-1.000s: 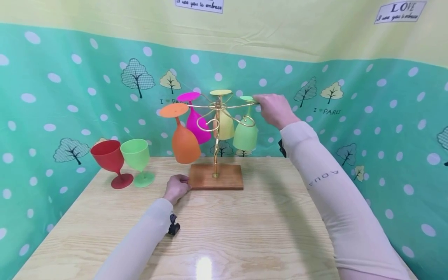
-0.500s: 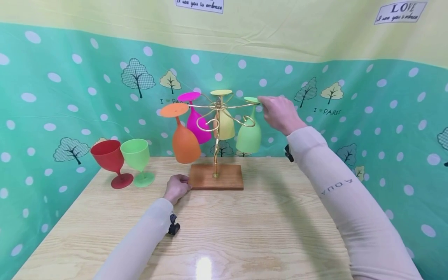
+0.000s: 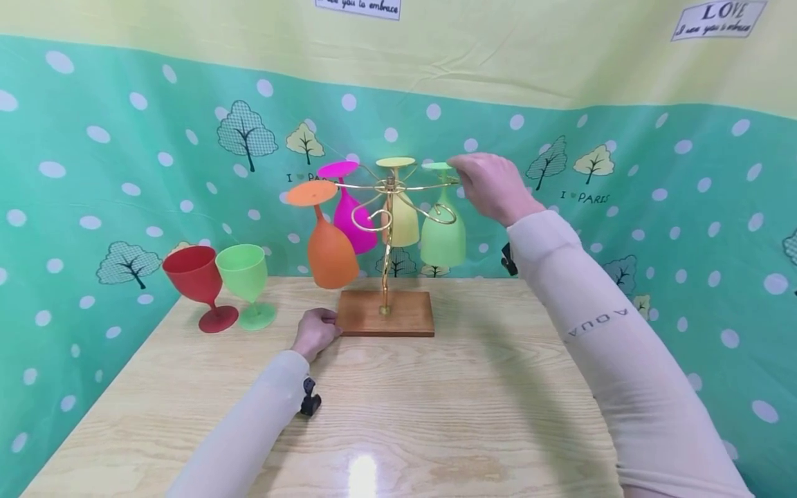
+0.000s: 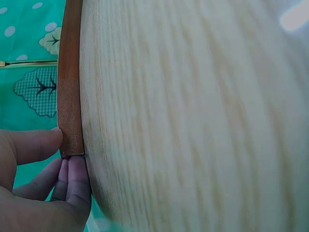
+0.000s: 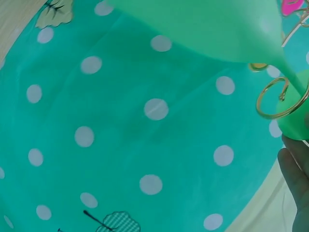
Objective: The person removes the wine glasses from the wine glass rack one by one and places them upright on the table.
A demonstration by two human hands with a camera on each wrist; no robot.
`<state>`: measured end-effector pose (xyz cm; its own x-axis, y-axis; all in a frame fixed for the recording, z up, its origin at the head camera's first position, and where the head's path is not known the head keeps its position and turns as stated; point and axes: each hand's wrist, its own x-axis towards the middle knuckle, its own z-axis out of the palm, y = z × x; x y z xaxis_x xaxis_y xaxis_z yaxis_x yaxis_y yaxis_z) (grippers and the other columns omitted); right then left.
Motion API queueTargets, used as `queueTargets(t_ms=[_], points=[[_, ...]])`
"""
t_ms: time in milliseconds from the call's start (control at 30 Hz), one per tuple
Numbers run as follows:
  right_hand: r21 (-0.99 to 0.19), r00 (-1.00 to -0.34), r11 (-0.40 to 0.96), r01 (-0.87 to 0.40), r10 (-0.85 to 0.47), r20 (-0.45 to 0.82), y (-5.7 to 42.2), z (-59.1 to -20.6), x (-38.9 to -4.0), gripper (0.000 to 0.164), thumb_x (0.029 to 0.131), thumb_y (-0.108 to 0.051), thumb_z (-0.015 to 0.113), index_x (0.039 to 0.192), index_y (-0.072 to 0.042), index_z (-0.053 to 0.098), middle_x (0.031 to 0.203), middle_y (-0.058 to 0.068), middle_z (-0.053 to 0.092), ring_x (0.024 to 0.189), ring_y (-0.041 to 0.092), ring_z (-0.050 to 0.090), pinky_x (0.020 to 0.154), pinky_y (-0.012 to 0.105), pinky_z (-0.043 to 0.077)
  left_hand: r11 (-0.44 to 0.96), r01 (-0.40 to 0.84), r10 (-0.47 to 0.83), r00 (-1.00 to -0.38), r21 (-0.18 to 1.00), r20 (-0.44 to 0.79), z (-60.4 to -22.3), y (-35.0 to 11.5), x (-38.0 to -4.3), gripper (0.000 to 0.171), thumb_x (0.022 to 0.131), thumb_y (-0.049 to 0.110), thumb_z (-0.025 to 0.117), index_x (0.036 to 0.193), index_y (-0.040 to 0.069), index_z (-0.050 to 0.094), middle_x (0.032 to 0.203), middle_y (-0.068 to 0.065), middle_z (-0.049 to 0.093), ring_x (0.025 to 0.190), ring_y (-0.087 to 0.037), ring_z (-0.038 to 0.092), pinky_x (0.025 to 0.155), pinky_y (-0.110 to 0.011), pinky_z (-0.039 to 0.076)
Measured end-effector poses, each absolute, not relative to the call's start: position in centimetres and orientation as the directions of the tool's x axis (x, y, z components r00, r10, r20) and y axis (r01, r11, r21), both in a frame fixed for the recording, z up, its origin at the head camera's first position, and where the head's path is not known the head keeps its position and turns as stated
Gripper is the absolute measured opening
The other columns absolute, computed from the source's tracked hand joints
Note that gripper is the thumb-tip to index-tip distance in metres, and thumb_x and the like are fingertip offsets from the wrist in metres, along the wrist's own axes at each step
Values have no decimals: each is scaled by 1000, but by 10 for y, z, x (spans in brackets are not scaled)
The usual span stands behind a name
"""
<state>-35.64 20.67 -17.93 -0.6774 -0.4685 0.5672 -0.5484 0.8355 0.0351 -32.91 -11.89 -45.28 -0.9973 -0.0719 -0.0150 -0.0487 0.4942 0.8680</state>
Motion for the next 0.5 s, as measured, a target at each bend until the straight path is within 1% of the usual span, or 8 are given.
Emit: queueTargets(t_ms=[133,233,333,400,500], points=[[-1,-726,849,-528,-450,520,197,-172,-360,33,100,-6,40,124,-7,63,116,11,66,96,29,63,87,43,50,497,-55,-72,-997,866,-22,-451,-119,-330,39,79,-2,66,117,-6,60,113,-21,62,106,-33,58,90,-42,48],[-48,-774,863,-503,-425,469,191,-170,-364,35,100,-6,40,128,-9,61,120,11,65,86,27,60,78,39,50,499,-44,-66,-998,865,-13,-450,-119,-329,38,79,-3,65,116,-8,60,112,-22,62,104,-33,59,89,-42,49],[-100,-817,876,-472,-392,423,188,-168,-367,37,100,-6,40,129,-12,61,120,10,64,79,25,53,66,34,44,499,-35,-66,-998,866,-2,-451,-119,-328,37,78,-3,65,115,-8,61,111,-22,63,102,-33,59,88,-42,49],[-129,-841,885,-447,-367,397,186,-167,-368,38,99,-5,40,127,-12,62,113,11,65,76,24,50,62,33,39,497,-40,-71,-997,867,-5,-451,-118,-327,38,78,-3,65,115,-8,61,111,-22,63,103,-33,59,88,-42,49],[-159,-873,903,-399,-320,368,187,-164,-371,37,96,-2,39,120,-12,67,98,11,63,76,24,49,61,33,40,496,-46,-77,-997,867,-9,-451,-118,-327,38,78,-3,65,115,-7,61,110,-21,63,102,-32,59,87,-41,50]])
